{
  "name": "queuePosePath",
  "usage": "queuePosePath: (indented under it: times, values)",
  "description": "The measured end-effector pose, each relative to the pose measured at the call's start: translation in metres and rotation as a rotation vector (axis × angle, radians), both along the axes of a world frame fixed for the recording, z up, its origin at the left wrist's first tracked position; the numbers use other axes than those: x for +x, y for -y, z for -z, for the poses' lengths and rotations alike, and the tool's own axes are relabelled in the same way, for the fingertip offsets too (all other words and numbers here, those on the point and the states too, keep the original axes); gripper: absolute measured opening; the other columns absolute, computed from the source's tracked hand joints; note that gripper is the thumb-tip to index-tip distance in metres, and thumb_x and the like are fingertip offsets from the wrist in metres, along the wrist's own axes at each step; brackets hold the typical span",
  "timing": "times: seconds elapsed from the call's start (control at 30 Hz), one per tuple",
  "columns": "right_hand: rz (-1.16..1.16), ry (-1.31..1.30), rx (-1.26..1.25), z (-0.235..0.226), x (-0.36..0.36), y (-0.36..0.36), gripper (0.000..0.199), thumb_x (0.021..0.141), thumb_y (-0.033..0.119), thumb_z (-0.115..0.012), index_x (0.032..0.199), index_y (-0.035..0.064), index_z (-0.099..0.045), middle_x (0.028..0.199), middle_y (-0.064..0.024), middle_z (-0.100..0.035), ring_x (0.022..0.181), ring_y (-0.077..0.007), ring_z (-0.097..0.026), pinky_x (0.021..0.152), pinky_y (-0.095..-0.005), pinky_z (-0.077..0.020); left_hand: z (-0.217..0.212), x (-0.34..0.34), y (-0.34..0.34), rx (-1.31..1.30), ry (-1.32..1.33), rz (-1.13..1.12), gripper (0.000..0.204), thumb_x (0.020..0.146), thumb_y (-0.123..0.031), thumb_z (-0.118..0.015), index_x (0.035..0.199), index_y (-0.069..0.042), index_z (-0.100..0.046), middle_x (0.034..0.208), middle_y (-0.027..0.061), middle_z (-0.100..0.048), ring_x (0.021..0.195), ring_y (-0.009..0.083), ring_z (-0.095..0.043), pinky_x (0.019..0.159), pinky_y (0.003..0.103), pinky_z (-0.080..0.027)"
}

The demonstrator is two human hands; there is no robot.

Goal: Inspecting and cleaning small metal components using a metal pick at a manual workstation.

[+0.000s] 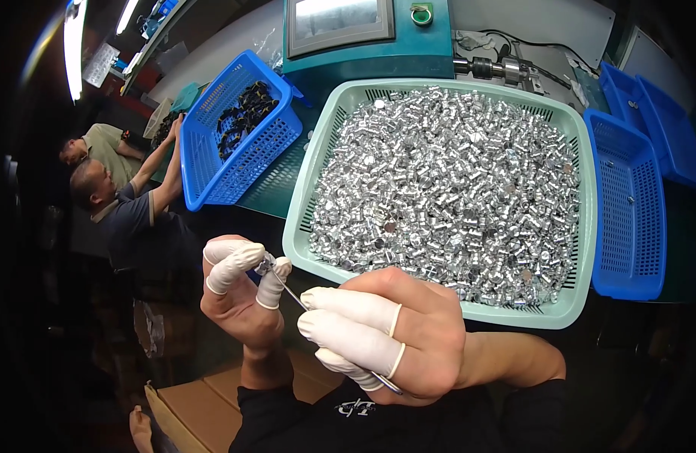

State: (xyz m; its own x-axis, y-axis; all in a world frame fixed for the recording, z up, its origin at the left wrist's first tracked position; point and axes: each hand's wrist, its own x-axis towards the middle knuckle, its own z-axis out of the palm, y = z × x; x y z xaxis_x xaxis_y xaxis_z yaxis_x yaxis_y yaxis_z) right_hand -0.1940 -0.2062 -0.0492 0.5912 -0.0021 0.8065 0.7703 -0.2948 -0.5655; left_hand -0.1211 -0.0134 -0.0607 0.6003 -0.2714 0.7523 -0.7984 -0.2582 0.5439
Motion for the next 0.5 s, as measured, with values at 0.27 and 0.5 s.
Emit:
queuePosePath:
  times: [0.27,0.5]
  values:
    - [0.033,0.045,-0.119,0.002,0.008,-0.027,0.017,0.084,0.005,-0.062,0.098,-0.0034,-0.067,0.096,-0.0186,-0.07,0.077,-0.0275,-0.066,0.06,-0.0324,-0.0554,-0.008,0.0,-0.021,0.196,0.23,-0.166,0.034,0.064,-0.003,-0.085,0.095,-0.011,-0.074,0.081,-0.0018,-0.057,0.075,0.0176,-0.053,0.065,0.03,-0.044]
    - [0.005,0.089,-0.002,0.027,0.011,-0.029,0.029,0.076,0.012,-0.067,0.1,-0.005,-0.067,0.094,-0.0177,-0.068,0.071,-0.0301,-0.066,0.054,-0.0357,-0.0557,0.012,0.007,-0.02,0.231,0.319,-0.111,0.032,0.064,-0.007,-0.085,0.092,-0.013,-0.07,0.079,-0.0005,-0.06,0.068,0.0199,-0.055,0.061,0.032,-0.039]
